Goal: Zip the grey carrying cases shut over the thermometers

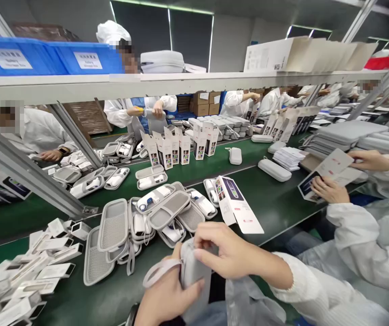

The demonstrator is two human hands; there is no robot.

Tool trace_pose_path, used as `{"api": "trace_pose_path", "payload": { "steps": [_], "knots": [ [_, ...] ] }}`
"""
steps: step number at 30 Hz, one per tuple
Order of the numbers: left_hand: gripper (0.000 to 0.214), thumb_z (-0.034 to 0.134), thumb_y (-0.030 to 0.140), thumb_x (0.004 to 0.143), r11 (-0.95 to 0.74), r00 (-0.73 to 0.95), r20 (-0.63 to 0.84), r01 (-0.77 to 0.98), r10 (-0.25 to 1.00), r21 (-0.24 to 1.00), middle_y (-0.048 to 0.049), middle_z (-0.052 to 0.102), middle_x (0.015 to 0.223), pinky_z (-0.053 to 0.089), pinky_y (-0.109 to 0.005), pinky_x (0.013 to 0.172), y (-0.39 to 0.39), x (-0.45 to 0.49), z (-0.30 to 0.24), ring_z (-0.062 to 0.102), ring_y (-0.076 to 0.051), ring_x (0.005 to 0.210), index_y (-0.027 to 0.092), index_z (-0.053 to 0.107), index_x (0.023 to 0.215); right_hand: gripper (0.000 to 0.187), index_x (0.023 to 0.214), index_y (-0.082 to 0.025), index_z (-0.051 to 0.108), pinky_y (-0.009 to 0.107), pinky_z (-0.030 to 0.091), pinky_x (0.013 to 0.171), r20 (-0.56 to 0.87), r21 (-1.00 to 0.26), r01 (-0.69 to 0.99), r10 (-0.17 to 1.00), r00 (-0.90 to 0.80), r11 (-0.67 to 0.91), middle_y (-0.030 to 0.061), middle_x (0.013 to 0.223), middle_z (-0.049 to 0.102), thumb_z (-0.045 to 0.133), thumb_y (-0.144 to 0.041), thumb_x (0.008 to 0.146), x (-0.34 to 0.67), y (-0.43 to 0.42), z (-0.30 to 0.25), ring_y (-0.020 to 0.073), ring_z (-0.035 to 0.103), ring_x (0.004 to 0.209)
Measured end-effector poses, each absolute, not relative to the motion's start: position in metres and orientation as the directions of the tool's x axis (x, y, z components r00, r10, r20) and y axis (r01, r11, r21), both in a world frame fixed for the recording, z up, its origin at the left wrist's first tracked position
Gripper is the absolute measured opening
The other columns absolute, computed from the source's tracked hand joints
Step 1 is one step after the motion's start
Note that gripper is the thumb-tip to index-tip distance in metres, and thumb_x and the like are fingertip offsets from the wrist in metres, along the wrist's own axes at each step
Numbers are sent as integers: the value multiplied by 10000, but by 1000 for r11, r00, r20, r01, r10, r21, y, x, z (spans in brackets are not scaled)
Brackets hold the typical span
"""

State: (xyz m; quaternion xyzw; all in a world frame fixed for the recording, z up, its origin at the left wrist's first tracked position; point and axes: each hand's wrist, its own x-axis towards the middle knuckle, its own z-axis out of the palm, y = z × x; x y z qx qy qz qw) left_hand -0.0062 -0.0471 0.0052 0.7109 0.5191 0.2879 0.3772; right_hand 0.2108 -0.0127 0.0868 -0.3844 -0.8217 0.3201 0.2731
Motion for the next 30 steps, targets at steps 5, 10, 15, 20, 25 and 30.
{"api": "trace_pose_path", "payload": {
  "steps": [5, 10, 15, 20, 25, 30],
  "knots": [
    [501, 727, 559, 727, -147, 50, 139, 407, 989, 901, -161, 739, 947, 558, -474, 812, -28, -8, -17, 692, -366, 893, 154, 723, 1024, 738, 1523, -249, 373, 390, 483, 906, 130, -837, 370, 803, -582, 404, 135, 1286, 601, 701, -404, 880, 222, 6, 67, 266, 609, 1037],
    [446, 713, 536, 762, -194, 51, 193, 484, 980, 854, -158, 754, 925, 566, -502, 850, -14, 2, 2, 703, -388, 963, 151, 732, 986, 764, 1550, -227, 307, 407, 478, 980, 108, -893, 275, 764, -636, 355, 138, 1327, 589, 687, -372, 904, 218, 29, 63, 270, 593, 1147],
    [574, 726, 489, 769, -257, 157, 205, 658, 966, 708, -106, 736, 1212, 543, -472, 935, -14, -1, 34, 682, -366, 1107, 255, 656, 1288, 329, 1286, -198, 591, 382, 452, 986, 240, -783, 271, 674, -699, 560, 116, 1247, 623, 574, -315, 979, 213, 54, 87, 241, 580, 1141],
    [613, 691, 460, 776, -283, 197, 213, 791, 957, 542, -69, 773, 1126, 578, -444, 821, -14, -6, 40, 740, -344, 947, 273, 610, 1354, 160, 986, -184, 602, 358, 426, 834, 165, -497, 483, 625, -763, 721, 62, 927, 645, 606, -341, 956, 205, 66, 105, 211, 559, 868],
    [618, 659, 491, 791, -311, 230, 228, 844, 946, 436, -46, 795, 1027, 560, -393, 697, -18, -15, 40, 758, -327, 812, 302, 588, 1375, 179, 891, -200, 511, 296, 396, 730, -11, -452, 455, 505, -863, 767, 17, 811, 584, 471, -318, 1021, 205, 74, 109, 167, 507, 734],
    [538, 657, 470, 780, -273, 230, 150, 866, 962, 418, -38, 788, 882, 515, -387, 654, -24, -10, 46, 750, -342, 776, 318, 632, 1295, 210, 858, -197, 506, 254, 357, 620, -82, -478, 425, 443, -893, 768, 10, 738, 574, 422, -292, 1025, 204, 75, 114, 150, 503, 655]
  ]
}}
